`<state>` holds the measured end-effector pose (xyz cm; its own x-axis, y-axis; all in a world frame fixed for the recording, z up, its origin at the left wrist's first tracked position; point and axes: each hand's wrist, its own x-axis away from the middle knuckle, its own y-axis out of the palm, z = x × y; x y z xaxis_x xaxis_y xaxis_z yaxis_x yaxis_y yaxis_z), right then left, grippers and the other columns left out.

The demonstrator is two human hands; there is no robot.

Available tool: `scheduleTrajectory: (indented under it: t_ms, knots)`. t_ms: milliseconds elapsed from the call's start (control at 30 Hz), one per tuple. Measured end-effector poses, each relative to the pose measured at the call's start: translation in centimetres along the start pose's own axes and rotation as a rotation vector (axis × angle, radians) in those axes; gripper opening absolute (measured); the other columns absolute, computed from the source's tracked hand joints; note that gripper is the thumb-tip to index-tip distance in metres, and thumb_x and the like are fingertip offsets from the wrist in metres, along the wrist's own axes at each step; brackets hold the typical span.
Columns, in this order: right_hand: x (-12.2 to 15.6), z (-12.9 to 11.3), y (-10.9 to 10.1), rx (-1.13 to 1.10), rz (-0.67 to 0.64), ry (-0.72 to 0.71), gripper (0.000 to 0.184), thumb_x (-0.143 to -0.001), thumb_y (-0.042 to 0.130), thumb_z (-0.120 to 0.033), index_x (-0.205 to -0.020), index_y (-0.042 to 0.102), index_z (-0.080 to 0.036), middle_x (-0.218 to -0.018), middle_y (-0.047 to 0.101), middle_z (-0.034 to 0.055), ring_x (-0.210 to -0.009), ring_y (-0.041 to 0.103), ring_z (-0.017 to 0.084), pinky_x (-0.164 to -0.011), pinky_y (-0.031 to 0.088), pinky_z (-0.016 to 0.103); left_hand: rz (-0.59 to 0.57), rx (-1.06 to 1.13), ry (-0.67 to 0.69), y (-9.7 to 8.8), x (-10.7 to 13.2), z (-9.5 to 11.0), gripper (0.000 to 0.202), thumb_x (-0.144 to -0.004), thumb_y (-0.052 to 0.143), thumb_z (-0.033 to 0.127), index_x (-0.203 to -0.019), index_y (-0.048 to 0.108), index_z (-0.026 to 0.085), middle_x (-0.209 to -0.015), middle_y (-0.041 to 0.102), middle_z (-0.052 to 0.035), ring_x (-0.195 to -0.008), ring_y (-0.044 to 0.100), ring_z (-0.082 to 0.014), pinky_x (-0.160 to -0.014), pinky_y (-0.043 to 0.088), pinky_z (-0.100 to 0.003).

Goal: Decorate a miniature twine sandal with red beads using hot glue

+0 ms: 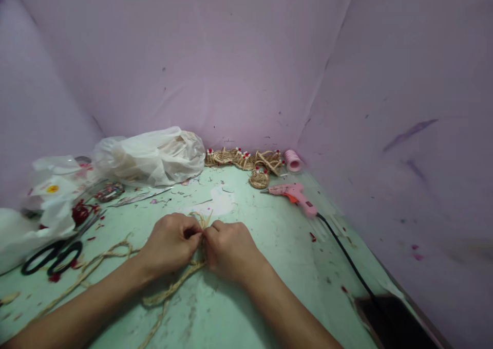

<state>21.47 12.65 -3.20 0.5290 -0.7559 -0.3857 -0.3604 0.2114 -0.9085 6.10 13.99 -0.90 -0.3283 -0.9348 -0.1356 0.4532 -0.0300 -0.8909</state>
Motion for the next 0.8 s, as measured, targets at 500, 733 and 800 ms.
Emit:
scheduleTrajectory:
  t_ms: [500, 733, 800]
  knots:
    - [0.2, 0.1, 0.0, -0.006, 0.056, -0.071, 0.018, -0.075, 0.043, -0.013, -0.069, 0.060, -0.014, -0.061, 0.057, 0.0031, -0.049, 0.046, 0.011, -0.046, 0.026, 0.025, -0.069, 0.235, -0.072, 0.1, -0.4, -0.3, 0.019, -0.060, 0.045, 0.014, -0.056, 0.063, 0.016, -0.051, 0.057, -0.0004, -0.051, 0.048, -0.0129, -0.048, 0.031, -0.023]
    - [0.2, 0.3, 1.1, -0.104, 0.164, -0.014, 0.013, -0.072, 0.046, -0.014, -0.070, 0.058, -0.015, -0.061, 0.055, 0.0012, -0.050, 0.046, 0.010, -0.047, 0.030, 0.022, -0.055, 0.318, -0.090, 0.2, -0.5, -0.4, 0.017, -0.058, 0.047, 0.016, -0.055, 0.064, 0.017, -0.050, 0.057, 0.0000, -0.050, 0.047, -0.0130, -0.045, 0.030, -0.022]
    - [0.2, 0.2, 1.3, -0.149, 0.195, 0.010, 0.011, -0.070, 0.046, -0.014, -0.067, 0.057, -0.015, -0.059, 0.054, 0.0009, -0.050, 0.045, 0.010, -0.047, 0.030, 0.022, -0.053, 0.341, -0.131, 0.3, -0.5, -0.3, 0.016, -0.058, 0.048, 0.018, -0.054, 0.063, 0.016, -0.050, 0.057, -0.0003, -0.050, 0.047, -0.0129, -0.045, 0.030, -0.022]
